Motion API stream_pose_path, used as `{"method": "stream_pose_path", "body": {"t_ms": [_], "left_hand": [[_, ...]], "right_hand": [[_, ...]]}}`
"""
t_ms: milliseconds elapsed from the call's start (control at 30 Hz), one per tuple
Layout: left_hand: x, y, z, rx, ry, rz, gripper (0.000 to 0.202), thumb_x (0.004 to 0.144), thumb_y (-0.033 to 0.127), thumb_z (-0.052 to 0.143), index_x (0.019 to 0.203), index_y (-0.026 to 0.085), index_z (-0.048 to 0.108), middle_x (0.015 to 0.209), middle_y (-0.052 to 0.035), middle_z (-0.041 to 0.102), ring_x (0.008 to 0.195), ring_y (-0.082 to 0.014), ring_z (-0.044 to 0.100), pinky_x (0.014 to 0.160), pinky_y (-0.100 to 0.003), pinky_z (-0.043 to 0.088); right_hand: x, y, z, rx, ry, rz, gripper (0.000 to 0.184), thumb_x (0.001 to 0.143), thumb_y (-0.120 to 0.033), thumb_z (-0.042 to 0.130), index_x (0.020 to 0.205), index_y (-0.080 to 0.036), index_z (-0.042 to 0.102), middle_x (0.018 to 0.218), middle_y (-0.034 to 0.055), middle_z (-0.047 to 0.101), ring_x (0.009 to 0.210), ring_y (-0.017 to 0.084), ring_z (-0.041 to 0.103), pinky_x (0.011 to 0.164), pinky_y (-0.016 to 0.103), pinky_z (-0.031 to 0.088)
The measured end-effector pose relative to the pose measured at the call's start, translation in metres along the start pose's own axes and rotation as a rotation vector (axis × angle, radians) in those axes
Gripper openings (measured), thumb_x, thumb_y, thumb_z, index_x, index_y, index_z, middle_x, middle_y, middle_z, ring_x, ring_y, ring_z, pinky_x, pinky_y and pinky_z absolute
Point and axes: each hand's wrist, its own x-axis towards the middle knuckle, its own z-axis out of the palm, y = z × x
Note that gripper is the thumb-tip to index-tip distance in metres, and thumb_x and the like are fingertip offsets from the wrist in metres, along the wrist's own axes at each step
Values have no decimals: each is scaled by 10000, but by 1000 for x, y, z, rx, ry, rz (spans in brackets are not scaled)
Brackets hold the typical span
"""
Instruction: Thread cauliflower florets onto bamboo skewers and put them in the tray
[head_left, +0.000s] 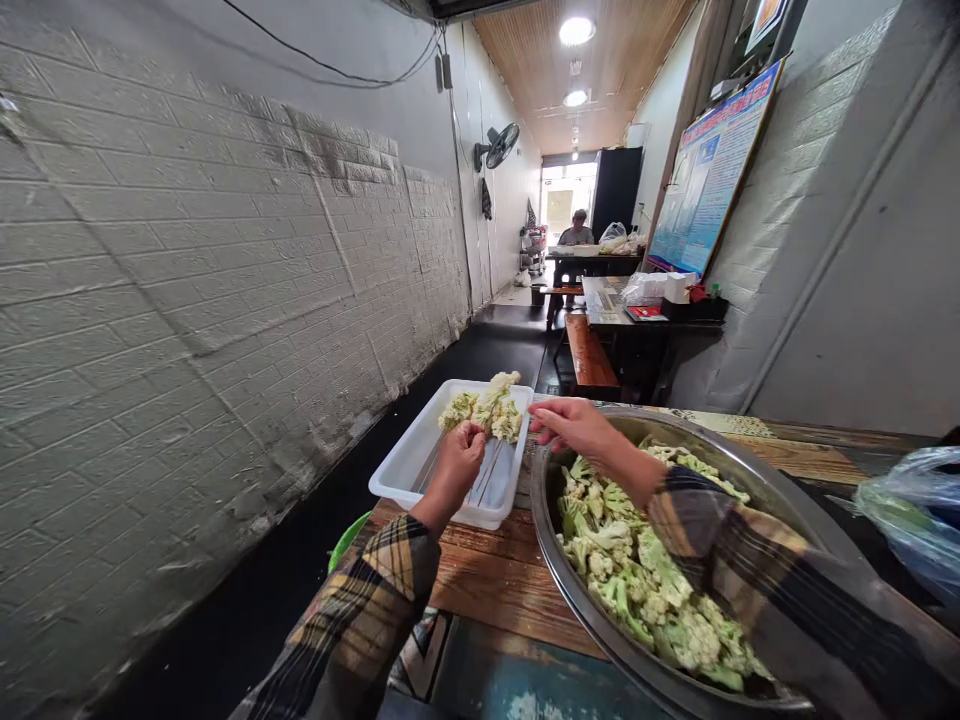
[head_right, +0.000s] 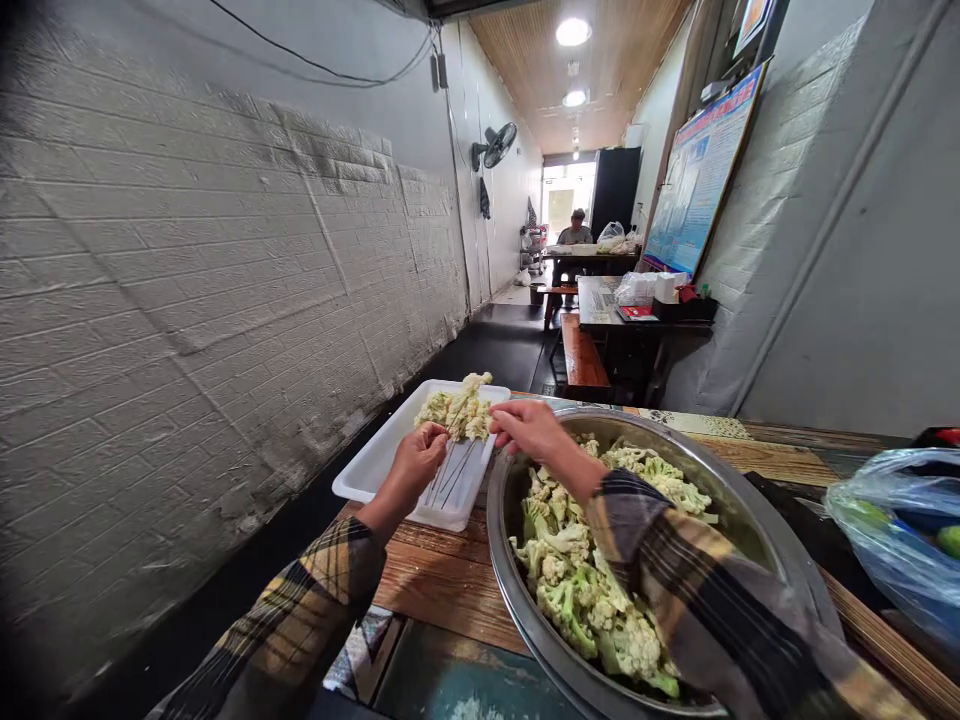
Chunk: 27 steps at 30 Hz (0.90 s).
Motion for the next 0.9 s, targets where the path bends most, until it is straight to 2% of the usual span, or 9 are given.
{"method": "stream_pose_path", "body": {"t_ms": [100, 200, 300, 533, 700, 800, 900], "left_hand": [[10, -14, 0, 340, -25, 36, 165, 809, 212, 401, 738, 172, 544, 550, 16, 521, 539, -132, 505, 530, -232, 364], [17, -16, 6, 431, -53, 57, 187, 818, 196, 406, 753, 165, 579, 658, -30, 605, 660, -163, 570, 609, -249, 395], [17, -13, 12, 524, -106, 68, 185, 821, 172, 422, 780, 161, 602, 758, -72, 651, 753, -191, 598, 680, -272, 405], [5, -15, 13, 709, -231, 47, 191, 824, 156, 440, 834, 164, 631, 857, -121, 687, 819, -221, 634, 714, -298, 426], [10, -6, 5, 784, -295, 79, 197, 833, 280, 497, 850, 180, 666, 815, -93, 698, 799, -222, 646, 711, -292, 455], [24, 2, 4, 828, -270, 156, 277, 849, 333, 498, 995, 160, 659, 1028, -140, 678, 993, -256, 615, 862, -333, 446], [46, 7, 13, 855, -247, 268, 414, 829, 295, 530, 1196, 106, 567, 1264, -188, 566, 1194, -283, 507, 1024, -371, 356]], "right_hand": [[-33, 3, -46, -87, 45, -54, 275, 768, -348, 680, 953, -145, 693, 745, 31, 688, 559, 90, 601, 435, 169, 437], [-72, 7, -84, -136, 121, -57, 381, 787, -463, 635, 984, -143, 695, 800, 48, 684, 583, 96, 588, 471, 198, 440], [-108, 13, -108, -183, 204, -21, 461, 770, -541, 626, 1001, -148, 694, 804, 57, 674, 606, 114, 581, 489, 218, 436], [-161, 37, -130, -174, 288, 60, 535, 742, -627, 619, 991, -164, 713, 785, 66, 671, 602, 141, 580, 497, 240, 462], [-190, 51, -142, -186, 315, 91, 526, 739, -629, 621, 985, -177, 729, 763, 63, 676, 599, 156, 597, 494, 243, 482], [-205, 62, -150, -243, 329, 100, 517, 749, -619, 614, 1018, -193, 728, 801, 73, 701, 667, 186, 639, 579, 265, 541], [-214, 73, -155, -283, 346, 107, 498, 766, -604, 602, 1055, -217, 722, 891, 86, 726, 773, 228, 677, 682, 301, 576]]}}
